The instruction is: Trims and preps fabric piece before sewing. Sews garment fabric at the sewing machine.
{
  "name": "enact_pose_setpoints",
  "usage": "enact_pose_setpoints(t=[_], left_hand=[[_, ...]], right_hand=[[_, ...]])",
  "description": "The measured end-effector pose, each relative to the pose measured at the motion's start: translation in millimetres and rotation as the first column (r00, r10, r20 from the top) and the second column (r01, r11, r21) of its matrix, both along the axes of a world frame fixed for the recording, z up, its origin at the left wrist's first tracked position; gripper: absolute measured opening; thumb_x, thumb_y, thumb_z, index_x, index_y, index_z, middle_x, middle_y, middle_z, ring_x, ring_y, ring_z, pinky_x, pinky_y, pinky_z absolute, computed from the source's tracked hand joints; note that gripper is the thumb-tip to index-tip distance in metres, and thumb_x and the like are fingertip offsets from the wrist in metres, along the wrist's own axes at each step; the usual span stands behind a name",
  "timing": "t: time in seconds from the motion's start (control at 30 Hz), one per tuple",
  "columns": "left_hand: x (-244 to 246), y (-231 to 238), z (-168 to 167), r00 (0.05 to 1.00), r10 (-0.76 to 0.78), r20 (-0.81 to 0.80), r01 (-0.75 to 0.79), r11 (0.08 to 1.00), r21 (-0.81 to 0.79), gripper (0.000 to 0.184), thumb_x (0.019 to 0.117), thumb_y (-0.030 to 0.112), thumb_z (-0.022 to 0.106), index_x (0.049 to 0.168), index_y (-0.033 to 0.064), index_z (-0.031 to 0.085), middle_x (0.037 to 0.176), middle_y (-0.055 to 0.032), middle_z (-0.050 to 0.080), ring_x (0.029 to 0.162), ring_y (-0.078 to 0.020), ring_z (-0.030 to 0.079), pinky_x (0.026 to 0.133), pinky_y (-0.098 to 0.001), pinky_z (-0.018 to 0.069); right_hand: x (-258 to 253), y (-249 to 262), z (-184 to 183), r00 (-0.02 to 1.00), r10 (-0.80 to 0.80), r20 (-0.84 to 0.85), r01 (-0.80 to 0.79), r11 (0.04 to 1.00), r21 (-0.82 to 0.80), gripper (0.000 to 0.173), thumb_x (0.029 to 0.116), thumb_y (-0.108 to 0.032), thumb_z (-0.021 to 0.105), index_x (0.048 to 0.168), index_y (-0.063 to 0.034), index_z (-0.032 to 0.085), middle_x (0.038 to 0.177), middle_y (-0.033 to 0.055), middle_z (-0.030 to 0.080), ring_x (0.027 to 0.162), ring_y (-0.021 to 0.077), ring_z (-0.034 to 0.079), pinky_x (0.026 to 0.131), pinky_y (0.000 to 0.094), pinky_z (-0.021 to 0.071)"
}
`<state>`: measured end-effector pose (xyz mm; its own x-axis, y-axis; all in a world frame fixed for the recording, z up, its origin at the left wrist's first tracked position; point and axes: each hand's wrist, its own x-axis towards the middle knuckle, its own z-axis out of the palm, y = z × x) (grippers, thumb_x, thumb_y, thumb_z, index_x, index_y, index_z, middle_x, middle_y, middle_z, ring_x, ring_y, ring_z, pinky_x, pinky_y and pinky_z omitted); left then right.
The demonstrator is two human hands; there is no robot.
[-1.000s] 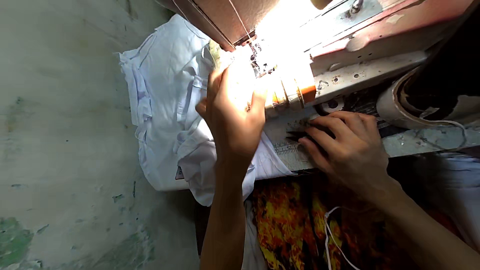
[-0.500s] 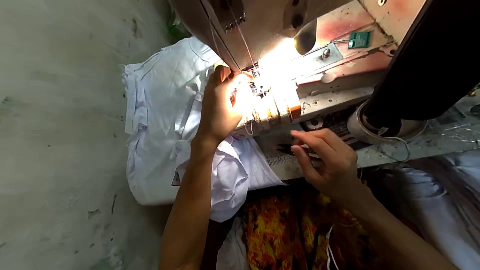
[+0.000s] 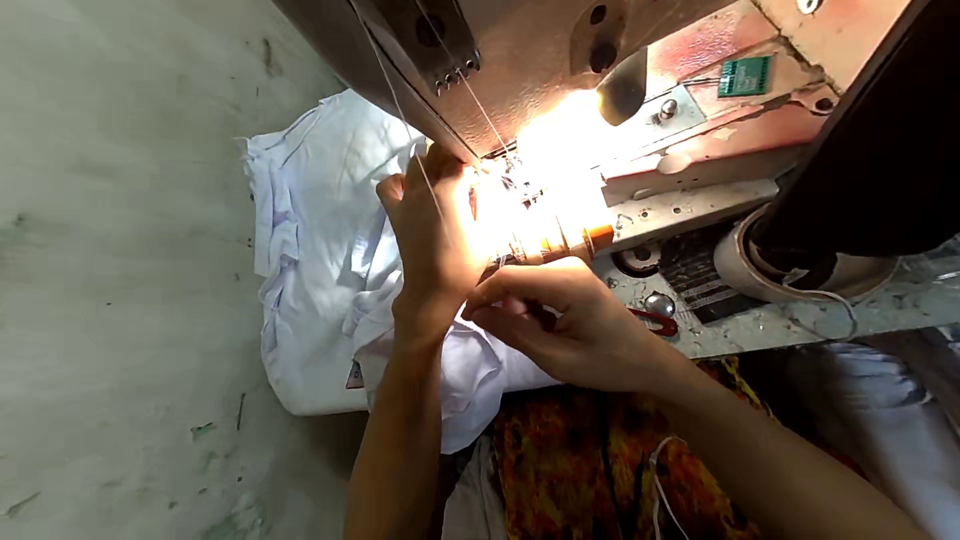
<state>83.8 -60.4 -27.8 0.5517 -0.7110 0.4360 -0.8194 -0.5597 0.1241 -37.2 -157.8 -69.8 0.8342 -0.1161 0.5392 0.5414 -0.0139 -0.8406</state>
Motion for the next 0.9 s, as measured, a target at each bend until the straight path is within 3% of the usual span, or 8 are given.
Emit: enact_pose_setpoints(t=[0.13,0.3,0.37,0.43,0.57,0.7,0.83,0.9], left_hand=[[-9.9,9.9,-3.1,0.917,-0.181,-0.357,0.041,0.930,-0.365,0.021,0.0935,0.003,0.059,0.115,0.0020,0.063,0.102,-0.0051,0.061,0.081,-0.0047,0.058,0.067,-0.0162,0.0499],[-7.9,10.6,1.6,0.646,-0.462,-0.608,-0.048,0.770,-0.636,0.020,0.1041,0.004,0.049,0.118,0.0129,0.060,0.106,0.0048,0.067,0.088,-0.0015,0.064,0.075,-0.0177,0.0541],[-4.5,13.8,3.1,0.540,-0.518,-0.663,-0.075,0.755,-0.651,0.015,0.1074,0.011,0.045,0.112,0.0176,0.058,0.089,0.0054,0.065,0.070,-0.0007,0.060,0.061,-0.0154,0.0504],[-0.8,22.0,0.8,0.647,-0.433,-0.627,0.020,0.832,-0.554,0.016,0.1044,0.007,0.047,0.117,0.0142,0.055,0.085,0.0001,0.061,0.061,-0.0037,0.056,0.052,-0.0167,0.0488],[6.6,27.2,-3.5,0.951,-0.161,-0.264,0.105,0.971,-0.213,0.027,0.0888,-0.001,0.059,0.115,0.0000,0.064,0.091,-0.0103,0.068,0.072,-0.0152,0.064,0.064,-0.0320,0.0548],[4.5,28.1,-7.5,0.982,-0.137,-0.132,0.120,0.984,-0.129,0.004,0.0828,-0.001,0.069,0.082,-0.0050,0.067,0.085,-0.0158,0.065,0.075,-0.0256,0.065,0.068,-0.0410,0.0548],[5.0,31.4,-11.8,0.987,-0.138,-0.082,0.127,0.984,-0.127,0.011,0.0845,-0.002,0.068,0.074,-0.0030,0.064,0.075,-0.0131,0.060,0.067,-0.0237,0.061,0.062,-0.0381,0.0516],[8.6,39.7,-10.2,0.989,-0.107,-0.100,0.097,0.990,-0.098,0.007,0.0870,-0.001,0.068,0.081,-0.0044,0.067,0.081,-0.0167,0.063,0.070,-0.0286,0.064,0.063,-0.0448,0.0544]], right_hand=[[-0.9,-6.3,2.8,0.998,-0.056,0.011,0.056,0.998,-0.016,0.013,0.0961,-0.005,0.061,0.097,-0.0011,0.074,0.061,-0.0074,0.050,0.052,-0.0057,0.041,0.048,0.0104,0.0338],[-2.0,-13.5,13.3,0.994,-0.107,-0.020,0.106,0.993,-0.044,0.015,0.0972,-0.008,0.060,0.102,-0.0031,0.073,0.064,-0.0071,0.053,0.052,-0.0047,0.044,0.047,0.0109,0.0377],[-0.8,-13.5,13.4,0.986,-0.160,-0.041,0.158,0.987,-0.041,0.019,0.0975,-0.009,0.059,0.110,-0.0019,0.071,0.061,-0.0066,0.050,0.049,-0.0025,0.042,0.044,0.0127,0.0370],[2.2,-15.1,13.8,0.969,-0.236,-0.066,0.231,0.970,-0.074,0.025,0.0979,-0.010,0.058,0.120,-0.0029,0.068,0.061,-0.0064,0.049,0.048,-0.0014,0.041,0.044,0.0140,0.0366],[10.9,-15.7,18.2,0.938,-0.332,-0.097,0.318,0.938,-0.136,0.032,0.1000,-0.014,0.057,0.130,-0.0055,0.063,0.066,-0.0049,0.051,0.050,0.0010,0.045,0.047,0.0174,0.0411],[15.2,-11.5,23.1,0.917,-0.376,-0.131,0.356,0.922,-0.150,0.034,0.1009,-0.015,0.056,0.133,-0.0066,0.062,0.067,-0.0035,0.052,0.051,0.0031,0.045,0.048,0.0203,0.0413],[11.5,-8.4,23.1,0.897,-0.412,-0.160,0.391,0.909,-0.144,0.042,0.1005,-0.013,0.056,0.141,-0.0052,0.056,0.070,-0.0011,0.056,0.053,0.0044,0.049,0.050,0.0217,0.0445],[-0.3,-8.6,16.9,0.892,-0.426,-0.153,0.399,0.900,-0.178,0.047,0.1014,-0.016,0.057,0.147,-0.0058,0.051,0.074,0.0003,0.059,0.056,0.0060,0.051,0.051,0.0236,0.0462]])
